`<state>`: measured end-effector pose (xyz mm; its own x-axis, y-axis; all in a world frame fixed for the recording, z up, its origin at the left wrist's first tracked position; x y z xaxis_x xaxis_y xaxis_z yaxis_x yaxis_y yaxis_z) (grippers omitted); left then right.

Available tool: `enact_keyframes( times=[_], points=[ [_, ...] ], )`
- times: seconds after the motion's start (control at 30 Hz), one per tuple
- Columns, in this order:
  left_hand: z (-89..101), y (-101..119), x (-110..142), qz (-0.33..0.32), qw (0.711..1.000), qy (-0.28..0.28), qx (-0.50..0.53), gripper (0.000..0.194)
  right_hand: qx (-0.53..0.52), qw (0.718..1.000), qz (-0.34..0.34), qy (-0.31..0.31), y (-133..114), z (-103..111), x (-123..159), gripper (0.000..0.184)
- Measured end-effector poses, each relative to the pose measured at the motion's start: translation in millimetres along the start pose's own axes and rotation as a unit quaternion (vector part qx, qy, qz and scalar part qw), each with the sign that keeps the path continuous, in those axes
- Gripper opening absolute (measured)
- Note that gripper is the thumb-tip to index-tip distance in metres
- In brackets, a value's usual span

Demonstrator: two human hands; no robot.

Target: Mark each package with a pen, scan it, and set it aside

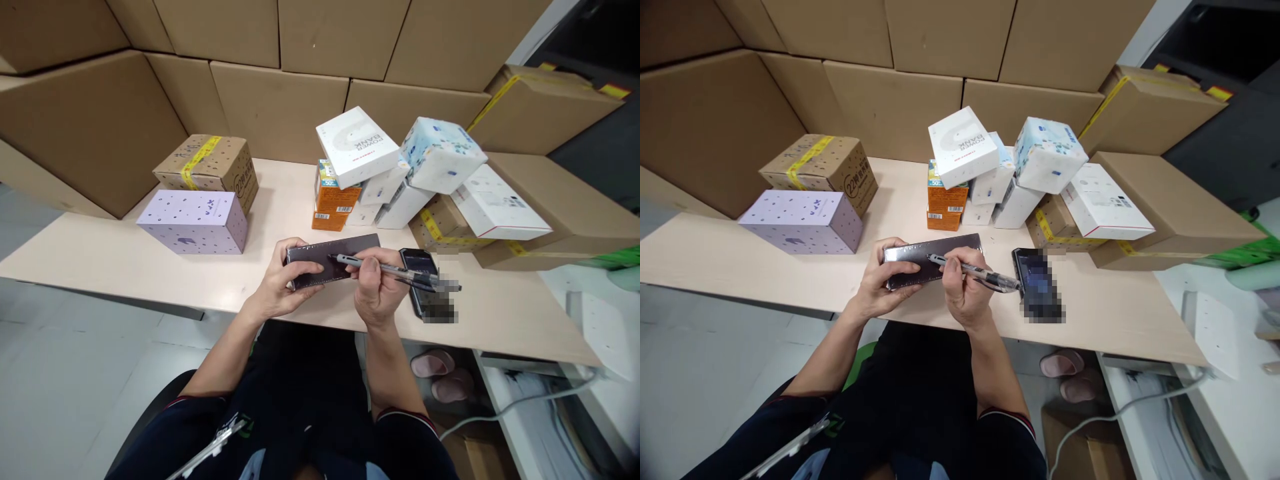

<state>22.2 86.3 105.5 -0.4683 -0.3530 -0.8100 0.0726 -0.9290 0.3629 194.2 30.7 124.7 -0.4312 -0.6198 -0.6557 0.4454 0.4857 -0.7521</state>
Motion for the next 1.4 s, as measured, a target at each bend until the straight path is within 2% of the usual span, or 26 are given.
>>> enact_keyframes(
  times=[0.37, 0.77, 1.0, 1.1, 1.2, 1.3, 1.37, 1.4],
  points=[
    [0.6, 0, -2, -0.002, 1.0, 0.002, 0.012, 0.028, 0.029, 0.999, 0.013, -0.018, -5, -1, -3, 0.009],
    [1.3, -2, -2, 0.001, 1.0, 0.007, -0.003, 0.028, 0.057, 0.998, -0.001, -0.032, 3, -4, -3, 0.012],
    [2.0, -4, -2, 0.015, 1.0, 0.008, -0.002, 0.03, 0.007, 0.999, -0.012, -0.029, 3, -5, -4, 0.011],
    [1.7, -6, -1, 0.024, 1.0, 0.005, -0.012, 0.028, -0.075, 0.996, -0.04, 0.025, 3, 4, -6, 0.014],
    [1.4, -9, -1, 0.034, 0.999, 0.004, -0.014, 0.027, -0.143, 0.979, -0.05, 0.139, 6, 26, -5, 0.018],
    [1.8, -13, -1, 0.039, 0.999, 0.009, -0.006, 0.029, -0.108, 0.966, -0.057, 0.228, 19, 53, 2, 0.016],
    [1.6, -16, -2, 0.041, 0.999, 0.012, -0.001, 0.029, -0.01, 0.975, -0.083, 0.208, 33, 63, 5, 0.019],
    [1.4, -17, -2, 0.045, 0.999, 0.013, -0.001, 0.029, 0.056, 0.98, -0.092, 0.168, 41, 64, 5, 0.021]
  ],
)
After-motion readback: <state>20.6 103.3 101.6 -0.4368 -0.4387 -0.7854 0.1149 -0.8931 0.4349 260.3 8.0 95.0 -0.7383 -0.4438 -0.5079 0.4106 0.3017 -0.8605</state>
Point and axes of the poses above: each hand's wrist, its own x-axis away from the middle knuckle, its own z-axis out of the back of the hand, y = z × x, the point moved 8 cm from there along -x, towards the middle knuckle, and after that the axes turned 7 degrees about -z, right-handed, at the moved point
